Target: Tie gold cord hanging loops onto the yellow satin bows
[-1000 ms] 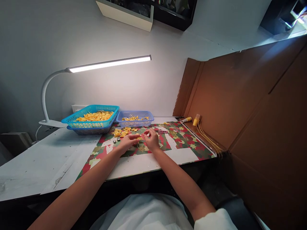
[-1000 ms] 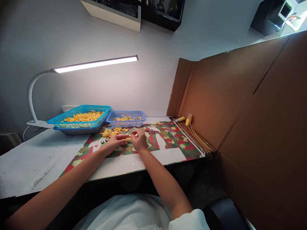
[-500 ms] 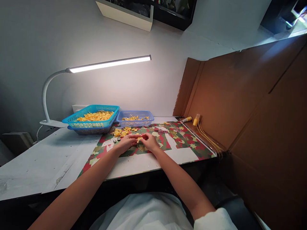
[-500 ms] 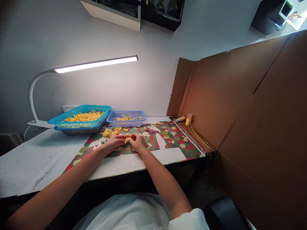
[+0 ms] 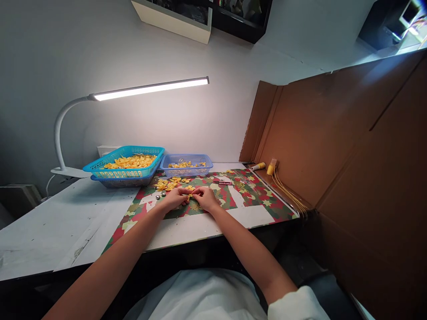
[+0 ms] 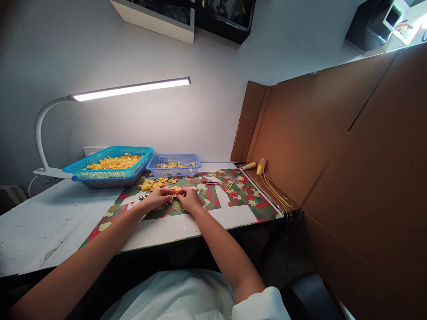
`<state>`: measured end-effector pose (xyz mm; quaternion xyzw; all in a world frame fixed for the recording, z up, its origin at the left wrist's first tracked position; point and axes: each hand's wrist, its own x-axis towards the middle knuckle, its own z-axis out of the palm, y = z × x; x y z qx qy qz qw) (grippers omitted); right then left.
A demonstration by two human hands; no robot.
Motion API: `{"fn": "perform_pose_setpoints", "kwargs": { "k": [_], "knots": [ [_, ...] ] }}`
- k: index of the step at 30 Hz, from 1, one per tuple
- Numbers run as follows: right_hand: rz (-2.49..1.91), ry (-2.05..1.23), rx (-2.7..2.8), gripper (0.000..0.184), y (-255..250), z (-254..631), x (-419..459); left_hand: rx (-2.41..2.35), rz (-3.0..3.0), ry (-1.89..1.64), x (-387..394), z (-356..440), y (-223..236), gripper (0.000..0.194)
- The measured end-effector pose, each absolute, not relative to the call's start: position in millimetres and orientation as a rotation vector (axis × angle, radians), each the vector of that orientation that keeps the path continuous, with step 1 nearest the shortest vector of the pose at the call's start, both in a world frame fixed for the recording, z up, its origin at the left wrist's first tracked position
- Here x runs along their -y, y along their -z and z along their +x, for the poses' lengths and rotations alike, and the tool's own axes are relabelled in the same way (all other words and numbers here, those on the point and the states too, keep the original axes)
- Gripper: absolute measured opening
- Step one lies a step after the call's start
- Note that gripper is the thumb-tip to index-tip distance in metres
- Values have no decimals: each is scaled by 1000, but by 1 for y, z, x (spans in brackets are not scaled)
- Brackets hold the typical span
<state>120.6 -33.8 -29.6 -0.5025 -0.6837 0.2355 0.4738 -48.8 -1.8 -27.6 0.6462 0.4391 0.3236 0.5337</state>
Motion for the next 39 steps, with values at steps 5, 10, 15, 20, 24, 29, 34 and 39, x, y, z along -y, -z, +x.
{"fn": "perform_pose_setpoints", "kwargs": {
  "k": [5, 10, 15, 20, 24, 29, 34, 39],
  "knots": [
    [-1235, -518, 1699, 11, 29, 121, 35, -1057, 1605, -730, 5, -50, 27, 15],
    [-1240, -497, 1719, 10, 28, 118, 34, -1042, 1643, -712, 6, -51, 26, 17],
    [-1225, -523, 1692, 15, 29, 113, 32, -1043, 1673, -713, 5, -50, 26, 18],
    [-1087, -568, 1555, 14, 23, 110, 30, -1056, 1688, -704, 6, -47, 25, 17],
    [-970, -590, 1289, 15, 13, 125, 22, -1074, 1687, -714, 6, -47, 25, 18],
    [-879, -566, 876, 33, -1, 187, 11, -1128, 1707, -688, 7, -49, 24, 19],
    [-811, -531, 639, 37, -6, 235, 16, -1132, 1766, -686, 11, -46, 20, 20],
    [-766, -567, 590, 35, -4, 236, 20, -1193, 1851, -686, 19, -42, 14, 22]
  ]
}}
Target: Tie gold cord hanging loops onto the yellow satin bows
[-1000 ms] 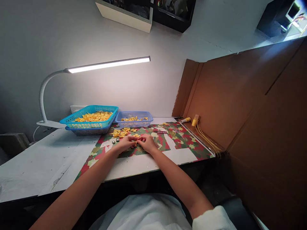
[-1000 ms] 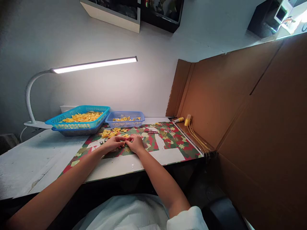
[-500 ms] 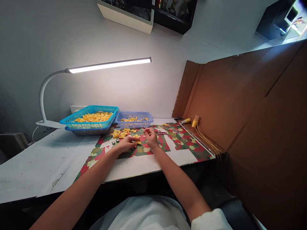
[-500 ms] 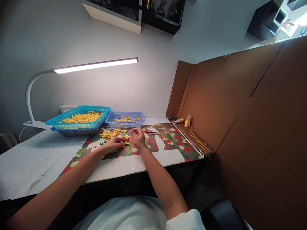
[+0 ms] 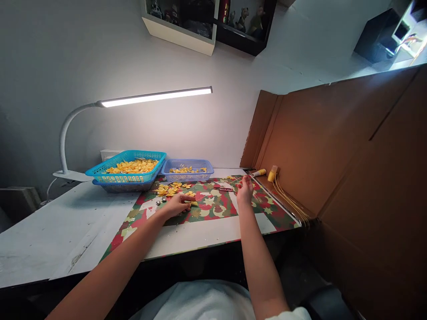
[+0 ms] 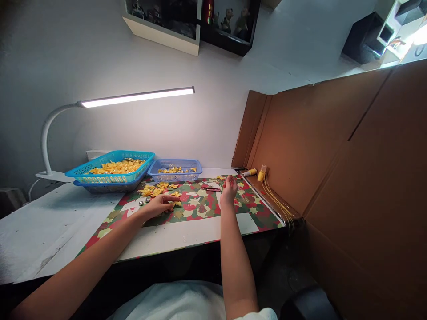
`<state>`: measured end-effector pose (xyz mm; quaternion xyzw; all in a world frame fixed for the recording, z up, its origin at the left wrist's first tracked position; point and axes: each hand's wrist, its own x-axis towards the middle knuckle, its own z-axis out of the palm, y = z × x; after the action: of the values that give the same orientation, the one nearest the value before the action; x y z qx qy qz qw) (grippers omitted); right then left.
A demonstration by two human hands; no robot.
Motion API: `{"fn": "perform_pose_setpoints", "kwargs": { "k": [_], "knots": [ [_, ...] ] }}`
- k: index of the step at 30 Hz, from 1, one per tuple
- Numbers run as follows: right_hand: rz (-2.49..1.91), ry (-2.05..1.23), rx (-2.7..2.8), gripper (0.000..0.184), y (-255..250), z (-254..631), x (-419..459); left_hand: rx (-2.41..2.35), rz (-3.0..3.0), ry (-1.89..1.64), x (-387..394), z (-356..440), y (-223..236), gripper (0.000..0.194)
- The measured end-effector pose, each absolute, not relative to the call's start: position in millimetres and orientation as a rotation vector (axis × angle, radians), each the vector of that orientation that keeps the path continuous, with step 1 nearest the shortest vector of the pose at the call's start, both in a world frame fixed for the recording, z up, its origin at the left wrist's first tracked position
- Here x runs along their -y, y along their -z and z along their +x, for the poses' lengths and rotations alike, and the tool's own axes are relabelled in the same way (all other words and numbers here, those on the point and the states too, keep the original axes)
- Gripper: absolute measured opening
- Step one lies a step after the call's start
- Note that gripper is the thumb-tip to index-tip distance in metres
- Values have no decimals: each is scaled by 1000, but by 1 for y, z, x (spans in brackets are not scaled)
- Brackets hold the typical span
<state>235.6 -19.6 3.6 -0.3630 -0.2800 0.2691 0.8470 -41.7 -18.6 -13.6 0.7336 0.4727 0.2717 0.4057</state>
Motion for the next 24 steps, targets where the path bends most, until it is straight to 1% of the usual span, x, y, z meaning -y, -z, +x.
{"fn": "perform_pose_setpoints", "kwargs": {
  "k": [6, 11, 14, 18, 21, 24],
  "knots": [
    [-671, -703, 686, 31, -5, 222, 24, -1454, 2039, -827, 32, -39, 3, 23],
    [-673, -860, 814, 32, -5, 209, 28, -1890, 1963, -970, 29, -67, -9, 35],
    [-716, -915, 872, 33, -2, 203, 27, -2009, 1870, -894, 24, -85, -9, 28],
    [-784, -957, 961, 30, 3, 191, 27, -1962, 1769, -888, 18, -95, -2, 23],
    [-824, -976, 1045, 26, 8, 175, 28, -1835, 1668, -996, 14, -97, 2, 21],
    [-847, -991, 1128, 25, 12, 153, 32, -1603, 1547, -1149, 11, -94, 3, 20]
  ]
}}
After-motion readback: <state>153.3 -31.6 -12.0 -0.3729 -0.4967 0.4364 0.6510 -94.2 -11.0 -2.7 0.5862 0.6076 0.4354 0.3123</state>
